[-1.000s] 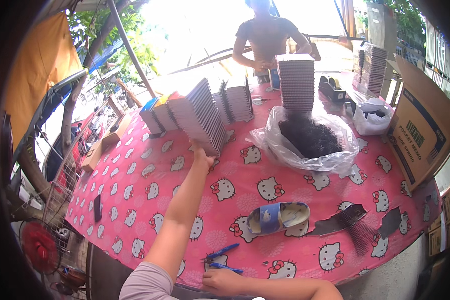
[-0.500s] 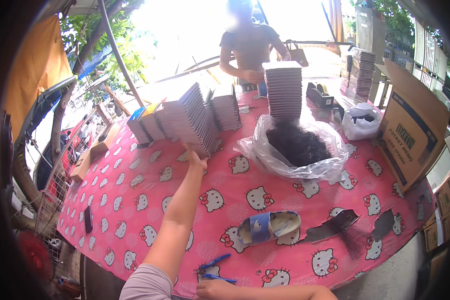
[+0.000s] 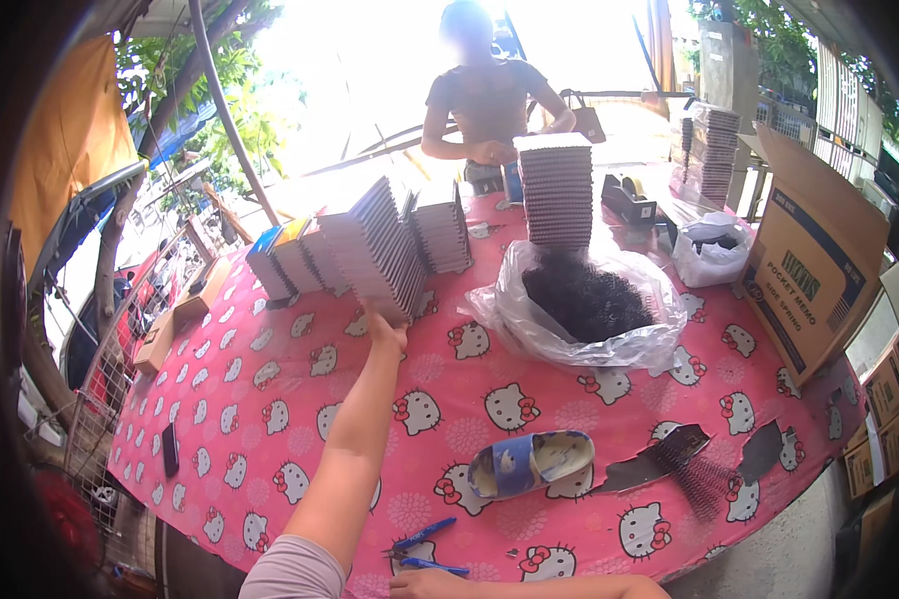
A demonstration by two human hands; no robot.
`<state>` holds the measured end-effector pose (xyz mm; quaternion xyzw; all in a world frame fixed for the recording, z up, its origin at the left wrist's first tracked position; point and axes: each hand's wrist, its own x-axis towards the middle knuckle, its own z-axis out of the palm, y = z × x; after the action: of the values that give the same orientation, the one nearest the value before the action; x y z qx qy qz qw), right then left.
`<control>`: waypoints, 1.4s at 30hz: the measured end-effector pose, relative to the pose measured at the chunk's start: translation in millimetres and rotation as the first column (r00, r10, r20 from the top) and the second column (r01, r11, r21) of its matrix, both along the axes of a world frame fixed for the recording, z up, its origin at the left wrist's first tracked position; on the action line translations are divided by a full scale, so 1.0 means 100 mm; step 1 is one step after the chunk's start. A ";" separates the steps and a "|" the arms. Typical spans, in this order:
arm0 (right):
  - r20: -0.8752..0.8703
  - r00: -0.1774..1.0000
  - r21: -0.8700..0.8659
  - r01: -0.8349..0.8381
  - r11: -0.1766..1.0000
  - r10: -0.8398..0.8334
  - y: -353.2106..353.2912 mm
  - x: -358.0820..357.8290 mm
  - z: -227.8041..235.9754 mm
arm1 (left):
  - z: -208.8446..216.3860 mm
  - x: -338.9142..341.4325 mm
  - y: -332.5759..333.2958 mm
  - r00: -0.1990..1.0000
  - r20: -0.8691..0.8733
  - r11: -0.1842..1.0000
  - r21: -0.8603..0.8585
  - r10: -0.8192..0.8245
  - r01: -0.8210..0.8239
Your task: The person trims the spiral binding or edges of a stack of red notebooks using scissors and then organizes the notebooks on a table.
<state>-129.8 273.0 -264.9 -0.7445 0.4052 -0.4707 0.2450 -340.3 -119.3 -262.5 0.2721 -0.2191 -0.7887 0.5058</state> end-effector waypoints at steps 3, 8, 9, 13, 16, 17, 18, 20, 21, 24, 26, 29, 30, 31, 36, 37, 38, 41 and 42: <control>-0.018 1.000 -0.009 -0.010 1.000 0.010 -0.01 0.00 -0.07 | -0.07 -0.04 -0.04 0.999 -0.034 1.000 -0.007 -0.013 0.013; 0.013 0.998 -0.029 -0.054 0.998 0.055 0.00 0.07 -0.01 | -0.23 0.18 -0.32 0.989 0.138 0.999 0.006 -0.044 0.043; 0.018 0.998 -0.024 -0.062 0.998 0.063 0.01 0.05 0.04 | -0.23 0.23 -0.32 0.978 0.201 0.998 -0.005 -0.063 0.065; -0.038 0.999 0.029 -0.014 1.000 0.015 0.05 -0.08 0.03 | -0.32 0.27 0.18 0.932 0.334 0.954 -0.203 -0.143 0.220; -0.012 1.000 -0.057 -0.010 0.998 0.009 0.04 0.02 0.08 | -0.43 0.76 0.22 0.822 0.569 0.809 -0.476 -0.015 0.344; 0.010 1.000 -0.086 -0.008 0.996 0.009 0.04 0.04 0.11 | -0.44 0.87 0.26 0.753 0.655 0.727 -0.543 0.054 0.420; 0.030 1.000 -0.098 0.006 0.995 -0.003 0.04 0.03 0.08 | -0.44 0.93 0.42 0.729 0.677 0.641 -0.606 0.104 0.471; -0.010 1.000 -0.061 0.012 0.998 -0.012 0.04 -0.05 0.02 | -0.32 1.18 0.94 0.686 0.696 0.452 -0.692 0.212 0.563; -0.027 1.000 -0.056 -0.008 0.998 0.006 0.03 -0.02 0.02 | -0.30 1.40 1.06 0.696 0.696 0.456 -0.685 0.178 0.568; -0.021 1.000 -0.085 -0.001 0.996 -0.001 0.08 0.01 0.00 | -0.26 1.96 1.41 0.736 0.674 0.519 -0.652 0.063 0.553; -0.012 1.000 -0.024 0.002 1.000 -0.002 0.11 0.02 0.01 | -0.14 2.30 1.70 0.774 0.633 0.640 -0.599 0.010 0.482; -0.049 0.999 -0.010 -0.006 1.000 0.005 0.07 0.07 -0.03 | -0.31 2.80 1.79 0.856 0.513 0.809 -0.477 -0.062 0.344; -0.071 0.997 -0.009 0.015 1.000 -0.016 0.09 0.04 -0.05 | -0.25 2.84 1.89 0.887 0.452 0.838 -0.446 -0.094 0.316; -0.094 0.995 -0.009 0.037 0.999 -0.038 0.10 0.00 -0.07 | -0.24 2.84 1.99 0.890 0.445 0.842 -0.439 -0.099 0.313; -0.185 0.979 -0.110 0.061 0.992 -0.081 0.12 0.09 -0.04 | -0.21 3.29 2.04 0.828 0.554 0.790 -0.469 -0.084 0.394; -0.235 0.966 -0.133 0.078 0.988 -0.108 0.17 0.07 -0.04 | -0.18 3.47 1.99 0.733 0.680 0.638 -0.576 0.027 0.511; -0.289 0.948 -0.145 0.090 0.985 -0.129 0.26 -0.03 -0.05 | -0.03 3.62 1.96 0.625 0.764 0.475 -0.613 0.156 0.631; -0.393 0.849 -0.135 0.327 0.935 -0.354 0.80 -0.38 -0.07 | 0.22 4.38 1.68 0.303 0.705 0.089 -0.460 0.641 0.883; -0.428 0.767 -0.140 0.466 0.874 -0.478 1.04 -0.58 -0.05 | 0.29 4.58 1.55 0.210 0.714 0.157 -0.411 0.668 0.898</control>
<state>-188.2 377.4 -269.7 -0.7099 0.6184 -0.3368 0.0090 118.1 35.6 -233.1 0.2570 -0.9460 -0.1113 0.1634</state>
